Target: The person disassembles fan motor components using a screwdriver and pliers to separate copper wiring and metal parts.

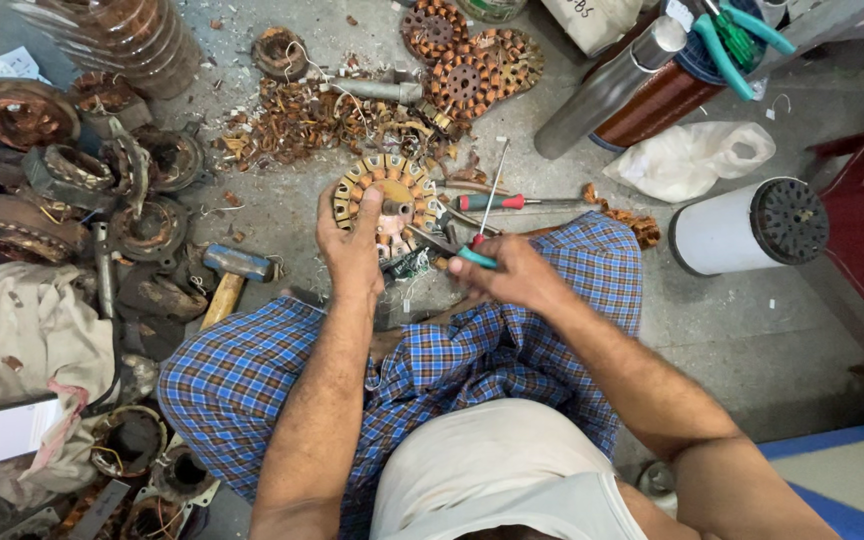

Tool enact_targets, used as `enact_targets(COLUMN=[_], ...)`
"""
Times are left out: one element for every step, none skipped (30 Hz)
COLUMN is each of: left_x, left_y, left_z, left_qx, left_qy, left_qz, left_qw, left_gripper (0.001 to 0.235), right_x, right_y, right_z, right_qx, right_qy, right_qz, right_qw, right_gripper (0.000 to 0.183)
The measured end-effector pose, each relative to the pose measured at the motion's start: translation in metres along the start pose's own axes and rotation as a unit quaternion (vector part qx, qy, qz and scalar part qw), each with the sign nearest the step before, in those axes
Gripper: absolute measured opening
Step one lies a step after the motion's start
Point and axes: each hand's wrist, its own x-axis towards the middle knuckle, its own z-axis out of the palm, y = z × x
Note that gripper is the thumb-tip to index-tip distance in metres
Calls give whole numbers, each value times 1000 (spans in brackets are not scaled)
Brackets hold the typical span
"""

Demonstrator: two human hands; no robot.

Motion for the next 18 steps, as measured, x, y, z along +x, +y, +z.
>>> enact_targets(left_x=[-1, -2, -3, -3, -3, -3, -2, 0, 2, 1, 0, 3, 5, 6, 7, 8, 8, 8], left_y=[1, 1, 1, 1, 1, 0, -1, -2, -4, -7, -10, -12, -13, -15, -17, -18, -19, -20], left_z=[-1, -1, -2, -2, -2, -1, -1, -1, -1, -3, -6, -6, -7, -9, -10, -11, -13, -14], left_qx=[27, 54, 43, 33, 22, -27, -75, -122, -125, -126, -127, -126, -125, -125, -131, -137, -143, -151], left_qy=[10, 19, 30, 40, 50, 25, 0, -25, -39, -52, -64, -67, -70, -70, -80, -87, -95, -103], left_qz=[-7, -13, -39, -64, -88, -79, -70, -60, -42, -27, -12, -18, -25, -32, -49, -65, -80, -83], left_qw=[1000, 998, 998, 997, 995, 996, 995, 990, 991, 990, 990, 990, 989, 989, 987, 985, 982, 980], left_gripper=[53, 53, 55, 57, 59, 56, 54, 52, 51, 50, 49, 50, 51, 52, 54, 56, 59, 59], right_x=[-2, -4, -7, -9, -11, -12, -12, -11, -10, -10, -11, -10, -9, -10, -11, -13, -16, -18], right_y=[3, 7, 9, 11, 12, 13, 13, 13, 12, 12, 11, 10, 9, 9, 10, 11, 13, 14], right_z=[8, 16, 24, 29, 33, 35, 35, 35, 34, 36, 37, 37, 37, 38, 41, 43, 46, 52], right_qx=[35, 136, 236, 333, 430, 520, 602, 527, 447, 362, 364, 363, 363, 439, 510, 575, 605, 632], right_qy=[8, -20, -47, -73, -129, -181, -231, -186, -138, -88, -85, -79, -74, -130, -183, -237, -300, -360], right_qz=[0, 14, 29, 42, 11, -20, -50, -18, 14, 48, 55, 58, 62, 78, 93, 107, 70, 33], right_qw=[999, 990, 970, 939, 894, 835, 763, 829, 884, 927, 926, 926, 927, 886, 835, 775, 734, 685], right_gripper=[42, 41, 40, 39, 41, 43, 45, 43, 41, 40, 43, 45, 47, 49, 50, 52, 58, 64])
